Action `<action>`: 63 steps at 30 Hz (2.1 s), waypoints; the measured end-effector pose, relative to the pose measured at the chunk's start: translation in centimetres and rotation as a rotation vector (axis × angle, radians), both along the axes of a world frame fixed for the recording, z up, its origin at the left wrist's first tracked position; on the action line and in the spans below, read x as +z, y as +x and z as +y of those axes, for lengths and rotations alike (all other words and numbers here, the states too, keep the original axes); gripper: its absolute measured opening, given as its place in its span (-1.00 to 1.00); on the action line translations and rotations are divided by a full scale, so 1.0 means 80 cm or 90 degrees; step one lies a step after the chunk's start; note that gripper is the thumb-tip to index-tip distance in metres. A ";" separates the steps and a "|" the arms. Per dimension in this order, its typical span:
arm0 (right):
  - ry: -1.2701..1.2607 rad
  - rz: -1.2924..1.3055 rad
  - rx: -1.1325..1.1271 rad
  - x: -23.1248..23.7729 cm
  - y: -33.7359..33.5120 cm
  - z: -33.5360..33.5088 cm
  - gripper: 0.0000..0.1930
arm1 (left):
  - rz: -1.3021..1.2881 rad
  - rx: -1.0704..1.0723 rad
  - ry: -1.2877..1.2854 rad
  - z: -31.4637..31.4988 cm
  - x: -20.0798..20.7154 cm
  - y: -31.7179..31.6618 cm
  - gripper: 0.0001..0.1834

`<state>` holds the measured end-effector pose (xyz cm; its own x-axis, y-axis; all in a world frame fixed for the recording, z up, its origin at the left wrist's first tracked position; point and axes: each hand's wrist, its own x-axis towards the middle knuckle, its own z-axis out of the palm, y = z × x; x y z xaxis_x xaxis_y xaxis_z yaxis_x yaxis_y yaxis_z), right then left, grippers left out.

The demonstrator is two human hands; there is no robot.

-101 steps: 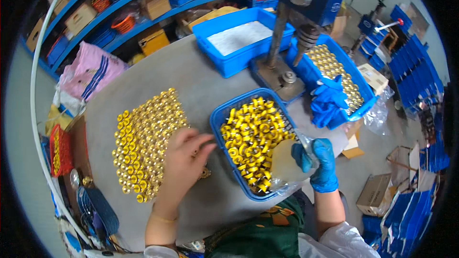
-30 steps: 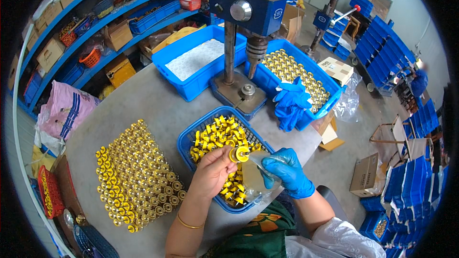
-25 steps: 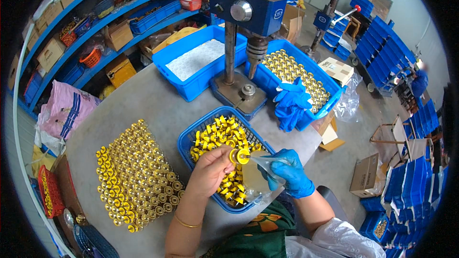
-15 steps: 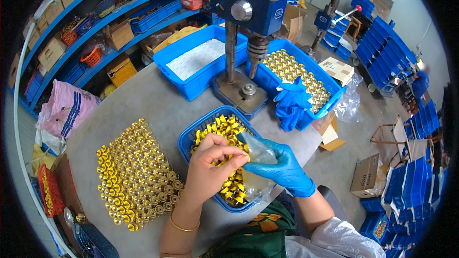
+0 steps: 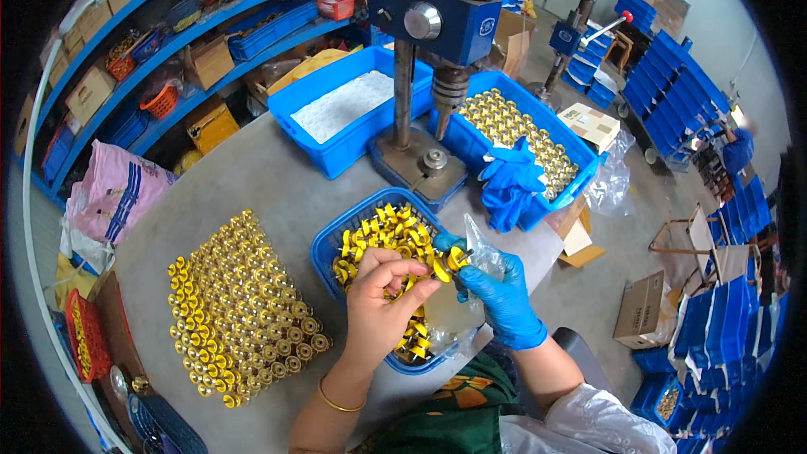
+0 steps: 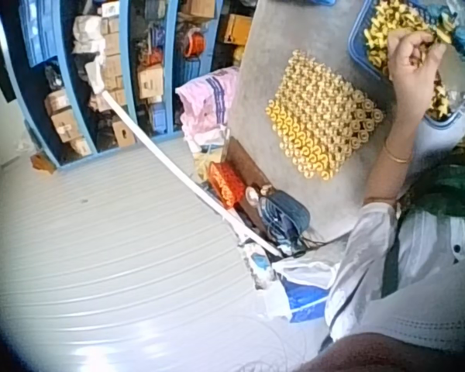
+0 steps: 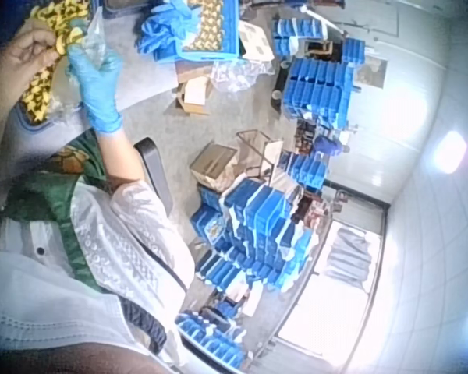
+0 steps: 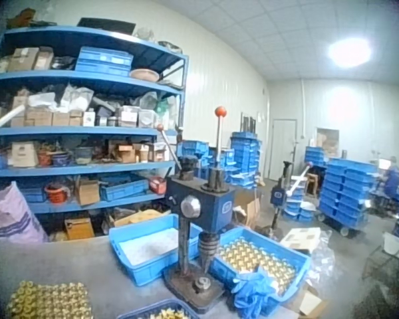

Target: Manually assembling small yellow and gold metal components at a workbench using glue.

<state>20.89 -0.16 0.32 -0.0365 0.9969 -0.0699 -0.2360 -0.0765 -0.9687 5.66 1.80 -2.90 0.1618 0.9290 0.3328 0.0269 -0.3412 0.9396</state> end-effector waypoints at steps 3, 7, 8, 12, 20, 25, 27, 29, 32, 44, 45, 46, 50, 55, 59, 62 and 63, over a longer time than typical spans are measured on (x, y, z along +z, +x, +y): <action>0.017 -0.016 -0.007 0.000 -0.003 -0.001 -0.70 | -0.031 0.028 0.019 0.002 -0.003 0.002 -0.81; 0.040 -0.018 -0.028 0.000 -0.006 -0.001 -0.76 | -0.105 0.025 -0.015 0.006 -0.007 -0.003 -0.87; 0.049 0.002 -0.056 0.001 -0.007 -0.001 -0.77 | -0.181 0.020 -0.070 0.007 -0.008 -0.005 -0.90; 0.013 -0.009 0.070 -0.004 0.011 -0.007 -0.62 | -0.366 -0.083 -0.211 0.014 -0.023 -0.012 -0.91; -0.033 -0.065 0.167 0.007 0.017 -0.003 -0.66 | -0.403 -0.168 -0.221 0.018 -0.025 -0.012 -0.86; -0.046 -0.041 0.146 0.006 0.016 -0.004 -0.71 | -0.415 -0.204 -0.228 0.018 -0.030 -0.015 -0.84; -0.057 -0.027 0.138 0.008 0.015 -0.005 -0.73 | -0.465 -0.223 -0.278 0.018 -0.029 -0.014 -0.85; -0.054 -0.028 0.142 0.006 0.016 -0.004 -0.73 | -0.469 -0.230 -0.288 0.017 -0.027 -0.014 -0.86; -0.050 -0.029 0.151 0.003 0.018 -0.004 -0.72 | -0.470 -0.238 -0.301 0.018 -0.027 -0.014 -0.86; -0.049 0.005 0.161 -0.003 0.020 -0.003 -0.73 | -0.483 -0.256 -0.328 0.018 -0.023 -0.013 -0.85; -0.046 0.005 0.163 -0.004 0.020 -0.003 -0.73 | -0.485 -0.259 -0.335 0.018 -0.023 -0.013 -0.85; -0.046 0.005 0.163 -0.002 0.020 -0.004 -0.73 | -0.485 -0.259 -0.335 0.018 -0.024 -0.013 -0.85; -0.052 -0.006 0.150 0.003 0.020 -0.006 -0.75 | -0.470 -0.294 -0.331 0.019 -0.024 -0.012 -0.84; -0.029 0.026 0.119 -0.002 0.009 -0.007 -0.66 | -0.447 -0.263 -0.333 0.016 -0.022 -0.032 -0.87; 0.000 0.034 0.039 -0.013 0.008 -0.007 -0.59 | -0.182 -0.098 -0.158 0.002 -0.016 -0.100 -0.92; -0.015 0.160 -0.073 -0.042 0.018 -0.013 -0.82 | 0.089 0.144 -0.121 -0.049 0.026 -0.170 -0.91; 0.022 0.249 -0.117 -0.068 0.033 -0.010 -0.84 | 0.096 0.177 -0.135 -0.065 0.028 -0.189 -0.91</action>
